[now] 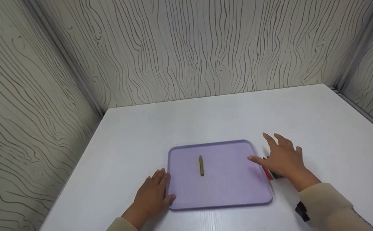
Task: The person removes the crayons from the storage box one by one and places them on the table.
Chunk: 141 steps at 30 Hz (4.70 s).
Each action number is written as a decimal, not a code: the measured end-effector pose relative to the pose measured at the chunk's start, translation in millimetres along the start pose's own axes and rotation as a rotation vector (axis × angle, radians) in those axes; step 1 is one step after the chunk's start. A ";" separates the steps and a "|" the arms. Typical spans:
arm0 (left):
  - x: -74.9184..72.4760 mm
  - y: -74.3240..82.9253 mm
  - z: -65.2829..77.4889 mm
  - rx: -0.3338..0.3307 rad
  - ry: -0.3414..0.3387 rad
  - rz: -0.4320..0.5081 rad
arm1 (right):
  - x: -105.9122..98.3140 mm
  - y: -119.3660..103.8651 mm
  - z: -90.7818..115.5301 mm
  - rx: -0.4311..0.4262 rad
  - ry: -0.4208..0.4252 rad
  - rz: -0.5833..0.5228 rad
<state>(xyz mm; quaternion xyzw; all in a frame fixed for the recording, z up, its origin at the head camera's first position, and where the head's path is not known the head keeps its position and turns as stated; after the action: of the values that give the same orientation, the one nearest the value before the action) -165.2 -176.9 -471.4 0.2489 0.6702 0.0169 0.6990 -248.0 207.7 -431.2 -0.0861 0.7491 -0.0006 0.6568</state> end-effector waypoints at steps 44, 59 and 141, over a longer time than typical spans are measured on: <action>0.2 1.2 -1.0 -0.030 -0.006 -0.022 | 42.3 -139.2 -12.8 -0.178 -0.067 0.033; 2.5 -2.3 -3.2 -0.022 -0.004 -0.037 | 48.0 -161.3 -14.7 -0.213 -0.070 0.066; 0.6 -2.0 -2.3 -0.021 -0.029 -0.032 | 24.5 -81.8 -28.8 -0.143 -0.112 -0.559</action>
<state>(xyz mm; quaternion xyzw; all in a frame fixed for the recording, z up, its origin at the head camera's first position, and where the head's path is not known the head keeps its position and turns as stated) -167.9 -177.7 -472.6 0.2312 0.6635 0.0093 0.7115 -268.8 120.7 -442.0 -0.3352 0.6569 -0.1239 0.6639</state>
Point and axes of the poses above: each hand's wrist, its own z-axis away from the middle knuckle, its own x-axis out of the palm, y = z × x, the point moved 3 cm from there along -z, towards the middle knuckle, and after that the axes turned 13 degrees about z, right-handed, at the moved point
